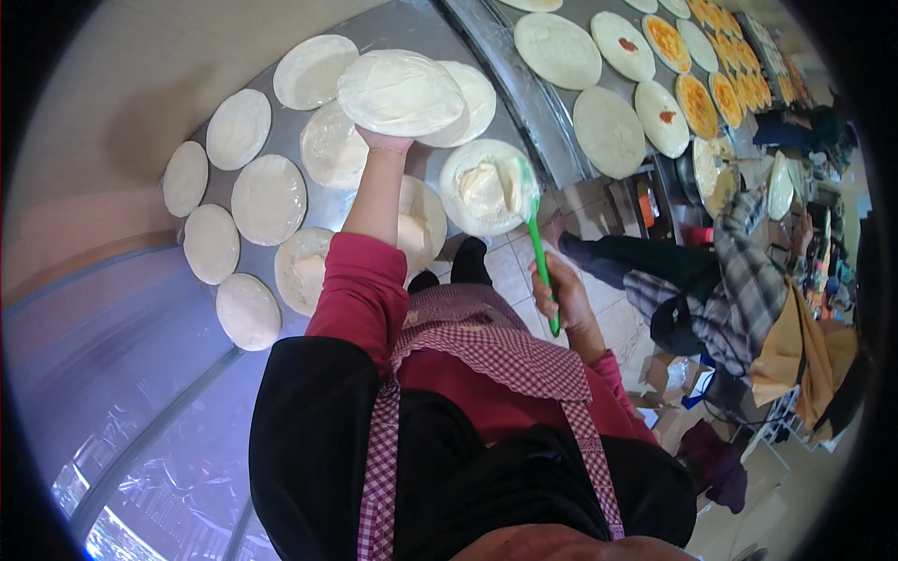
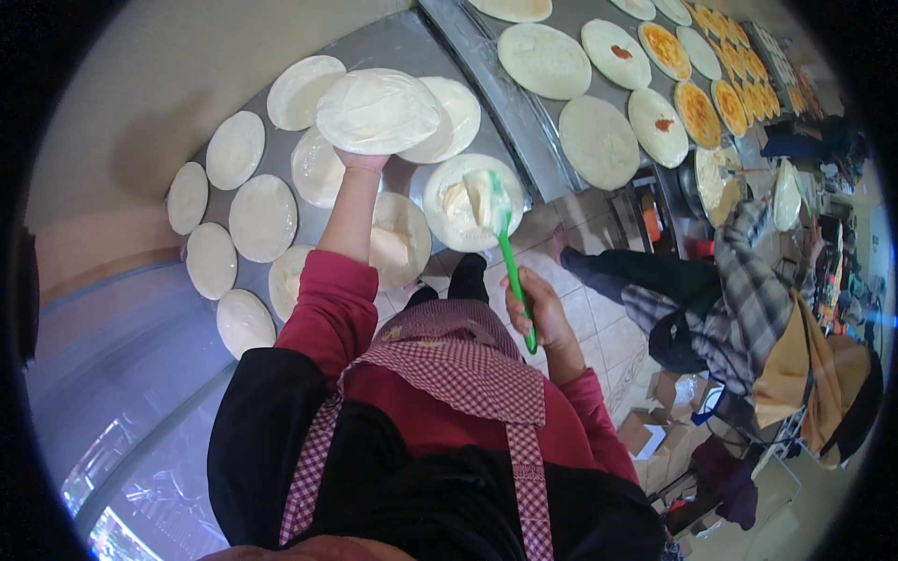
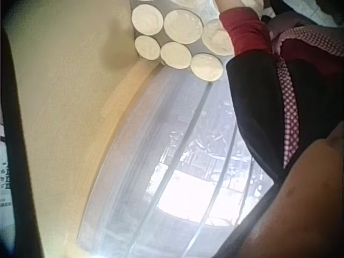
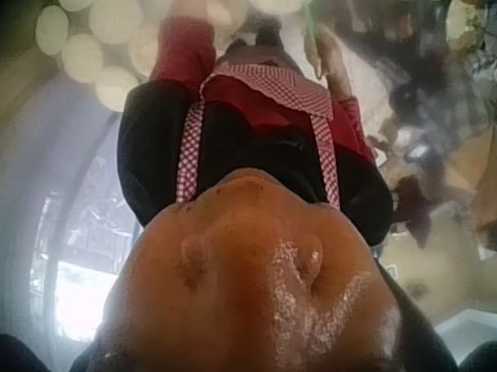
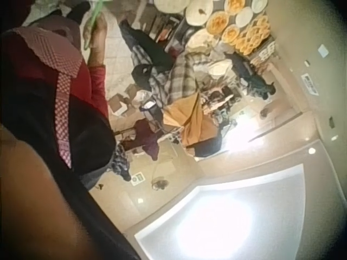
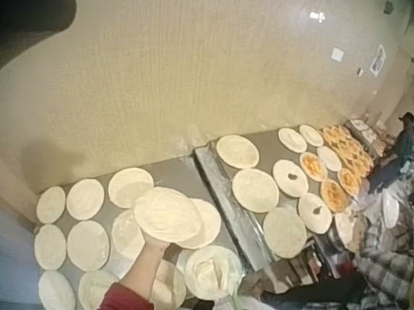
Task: Spreading a white cream or sauce onto several circular flatbreads using a green spatula.
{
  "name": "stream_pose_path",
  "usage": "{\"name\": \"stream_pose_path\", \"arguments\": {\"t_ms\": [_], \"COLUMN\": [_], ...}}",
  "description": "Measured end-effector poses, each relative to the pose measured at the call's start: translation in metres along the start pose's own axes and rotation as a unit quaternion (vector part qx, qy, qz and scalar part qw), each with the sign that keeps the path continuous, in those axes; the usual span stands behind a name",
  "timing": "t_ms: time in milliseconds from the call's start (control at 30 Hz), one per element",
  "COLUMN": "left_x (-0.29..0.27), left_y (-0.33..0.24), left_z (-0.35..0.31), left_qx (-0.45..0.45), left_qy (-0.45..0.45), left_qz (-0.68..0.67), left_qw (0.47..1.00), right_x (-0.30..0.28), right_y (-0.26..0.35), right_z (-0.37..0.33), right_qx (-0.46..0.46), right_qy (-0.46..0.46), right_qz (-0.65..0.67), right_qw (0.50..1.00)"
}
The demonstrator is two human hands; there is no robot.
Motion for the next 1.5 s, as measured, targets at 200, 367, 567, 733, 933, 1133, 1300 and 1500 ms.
{"name": "stream_pose_path", "arguments": {"t_ms": [200,367,567,733,933,1133,1300,1500], "left_x": [-0.015,-0.057,-0.111,-0.156,-0.185,-0.170,-0.137,-0.184], "left_y": [0.033,0.058,0.097,0.099,0.077,0.072,0.084,0.116], "left_z": [0.195,0.355,0.489,0.557,0.588,0.542,0.435,0.266], "left_qx": [0.056,0.072,0.079,0.086,0.076,0.015,0.028,-0.075], "left_qy": [-0.053,-0.011,-0.022,-0.065,-0.114,-0.240,-0.414,-0.152], "left_qz": [-0.028,-0.067,-0.032,0.004,0.086,0.060,0.211,0.580], "left_qw": [0.997,0.995,0.996,0.994,0.987,0.969,0.885,0.797], "right_x": [-0.031,-0.068,-0.102,-0.112,-0.109,-0.108,-0.127,-0.158], "right_y": [0.070,0.134,0.190,0.213,0.216,0.203,0.187,0.156], "right_z": [0.100,0.196,0.302,0.365,0.389,0.374,0.357,0.323], "right_qx": [0.060,0.083,0.103,0.107,0.119,0.126,0.092,0.029], "right_qy": [-0.024,-0.026,-0.046,-0.035,-0.026,-0.037,-0.032,-0.039], "right_qz": [-0.014,-0.012,-0.036,-0.026,-0.048,-0.064,-0.041,-0.018], "right_qw": [0.998,0.996,0.993,0.993,0.991,0.989,0.994,0.999]}}
Point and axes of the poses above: each hand's wrist, its own z-axis towards the middle knuckle, its own x-axis out of the palm, y = z × x, the point moved 1 cm from there along z, towards the middle knuckle, and after that the axes turned 7 degrees about -y, right-handed, at the moved point
